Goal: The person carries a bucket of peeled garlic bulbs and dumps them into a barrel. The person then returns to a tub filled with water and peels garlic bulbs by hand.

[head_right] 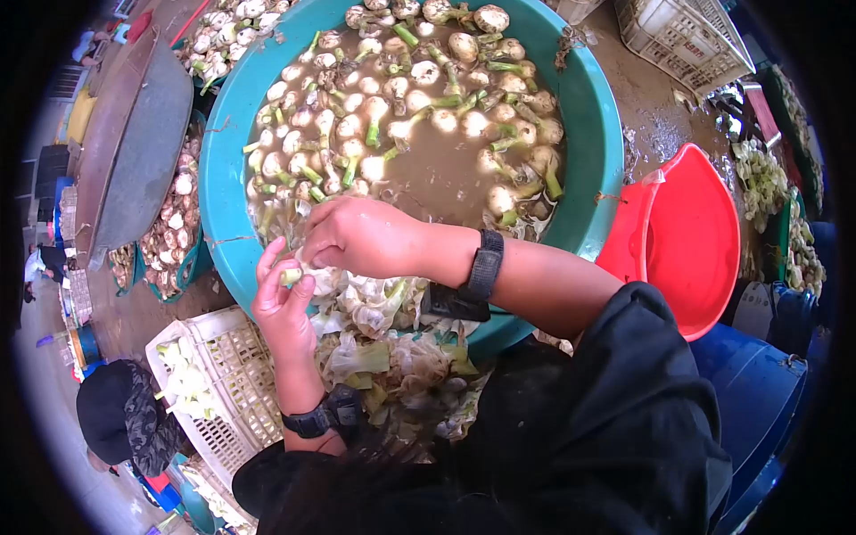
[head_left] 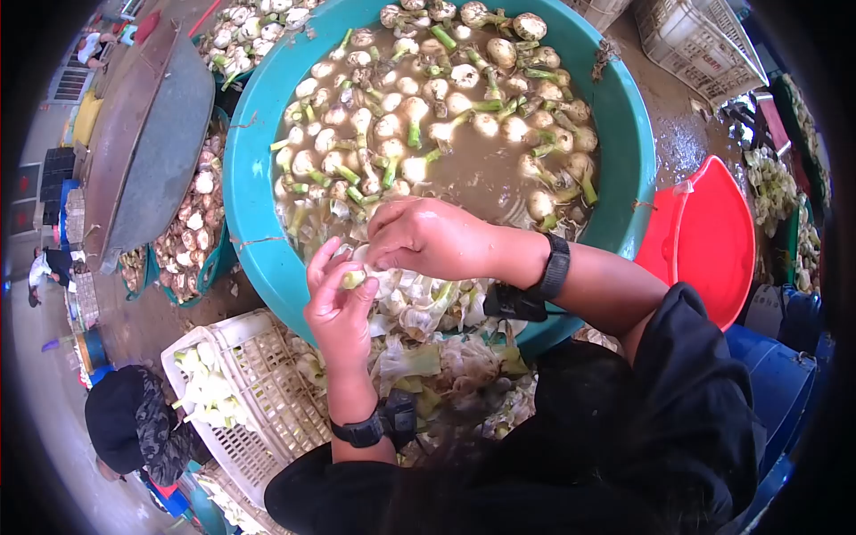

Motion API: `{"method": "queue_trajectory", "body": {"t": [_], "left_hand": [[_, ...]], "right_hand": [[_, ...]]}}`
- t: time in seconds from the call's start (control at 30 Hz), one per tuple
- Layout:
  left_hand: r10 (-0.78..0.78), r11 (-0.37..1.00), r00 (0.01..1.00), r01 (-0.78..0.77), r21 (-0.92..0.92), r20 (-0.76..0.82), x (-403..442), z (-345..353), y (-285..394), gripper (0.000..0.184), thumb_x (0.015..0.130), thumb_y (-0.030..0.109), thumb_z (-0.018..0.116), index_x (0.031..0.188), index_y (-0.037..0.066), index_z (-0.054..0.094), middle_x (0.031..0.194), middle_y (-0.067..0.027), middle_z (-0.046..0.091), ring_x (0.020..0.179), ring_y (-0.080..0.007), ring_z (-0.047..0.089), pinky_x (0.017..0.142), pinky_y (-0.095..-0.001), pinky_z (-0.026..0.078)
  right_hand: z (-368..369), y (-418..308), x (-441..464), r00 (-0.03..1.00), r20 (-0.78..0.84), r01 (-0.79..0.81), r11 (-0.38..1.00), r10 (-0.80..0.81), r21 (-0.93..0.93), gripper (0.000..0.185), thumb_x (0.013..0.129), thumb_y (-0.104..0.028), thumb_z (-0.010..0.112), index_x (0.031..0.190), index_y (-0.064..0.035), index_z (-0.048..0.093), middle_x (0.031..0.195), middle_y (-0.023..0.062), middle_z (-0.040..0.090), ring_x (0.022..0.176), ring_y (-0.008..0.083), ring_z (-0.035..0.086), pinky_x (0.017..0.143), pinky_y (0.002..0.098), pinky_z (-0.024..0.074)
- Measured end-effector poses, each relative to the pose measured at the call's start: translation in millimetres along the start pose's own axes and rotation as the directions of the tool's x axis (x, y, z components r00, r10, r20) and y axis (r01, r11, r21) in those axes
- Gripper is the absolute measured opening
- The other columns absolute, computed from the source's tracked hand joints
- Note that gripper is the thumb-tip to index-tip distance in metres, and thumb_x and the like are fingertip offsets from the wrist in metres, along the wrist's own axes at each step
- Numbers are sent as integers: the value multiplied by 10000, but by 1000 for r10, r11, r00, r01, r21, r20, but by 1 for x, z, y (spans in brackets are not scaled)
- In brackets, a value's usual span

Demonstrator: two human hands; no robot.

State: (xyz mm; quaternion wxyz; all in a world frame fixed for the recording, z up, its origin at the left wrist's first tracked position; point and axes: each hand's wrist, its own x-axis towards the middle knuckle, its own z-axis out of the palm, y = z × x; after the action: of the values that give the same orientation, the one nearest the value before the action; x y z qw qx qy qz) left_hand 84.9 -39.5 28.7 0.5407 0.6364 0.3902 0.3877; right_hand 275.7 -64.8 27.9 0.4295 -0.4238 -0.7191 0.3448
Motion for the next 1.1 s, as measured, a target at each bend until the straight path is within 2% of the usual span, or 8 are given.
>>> {"method": "queue_trajectory", "body": {"t": [0.3,0.4,0.5,0.57,0.83,0.97,1.07,1.1], "left_hand": [[-538,725,826,350,-593,-170,3,-7,3,195,787,111,644,961,89,559,1003,-42,573,944,-166,541,735,-272,467],[-554,780,737,299,-549,-387,4,-2,9,193,783,145,657,931,87,548,880,-10,594,806,-136,564,742,-295,440],[-302,938,851,185,-293,-429,-2,-3,-3,160,778,126,662,875,57,555,820,-14,583,744,-98,533,684,-242,423],[-232,967,878,162,-197,-418,-3,4,2,156,785,133,656,869,50,554,828,-25,579,751,-96,533,686,-234,422],[-288,953,794,185,-239,-535,5,4,0,152,779,155,663,811,63,546,708,9,556,586,-38,449,527,-181,342],[-503,851,686,289,-438,-526,8,-9,2,215,804,273,622,856,92,521,685,23,542,560,-40,456,476,-198,321],[-547,824,668,321,-467,-505,-3,-3,1,187,794,226,619,869,83,525,694,11,558,578,-47,484,466,-198,332],[-464,873,717,272,-404,-520,-8,-9,2,169,784,202,616,848,73,529,707,-6,567,583,-58,501,468,-195,348]], "right_hand": [[36,24,-51,969,176,243,796,-174,-554,118,752,-138,517,818,-75,592,834,59,556,761,223,543,658,338,470],[29,35,-59,878,228,-63,575,420,-816,170,781,-176,517,901,-81,590,902,81,555,817,252,576,657,355,495],[20,5,-28,951,-117,-310,884,287,-350,206,767,-178,585,946,-78,601,916,89,569,823,277,574,684,358,486],[24,-7,-6,957,-288,-48,981,-9,-190,214,764,-181,614,945,-67,605,912,93,566,845,298,563,709,372,479],[34,2,-26,969,159,246,819,-190,-519,126,710,-86,553,821,-37,589,901,87,554,776,255,570,649,351,487],[34,25,-47,942,177,-117,771,286,-626,240,698,-42,514,934,-55,555,951,111,562,804,276,582,670,357,496],[40,4,-15,971,-217,-121,990,102,-72,208,719,-29,489,915,-68,548,874,126,571,803,313,568,676,394,478],[31,-3,-5,966,134,-216,976,220,-40,159,732,-64,510,882,-63,561,841,109,586,800,300,573,657,392,475]]}}
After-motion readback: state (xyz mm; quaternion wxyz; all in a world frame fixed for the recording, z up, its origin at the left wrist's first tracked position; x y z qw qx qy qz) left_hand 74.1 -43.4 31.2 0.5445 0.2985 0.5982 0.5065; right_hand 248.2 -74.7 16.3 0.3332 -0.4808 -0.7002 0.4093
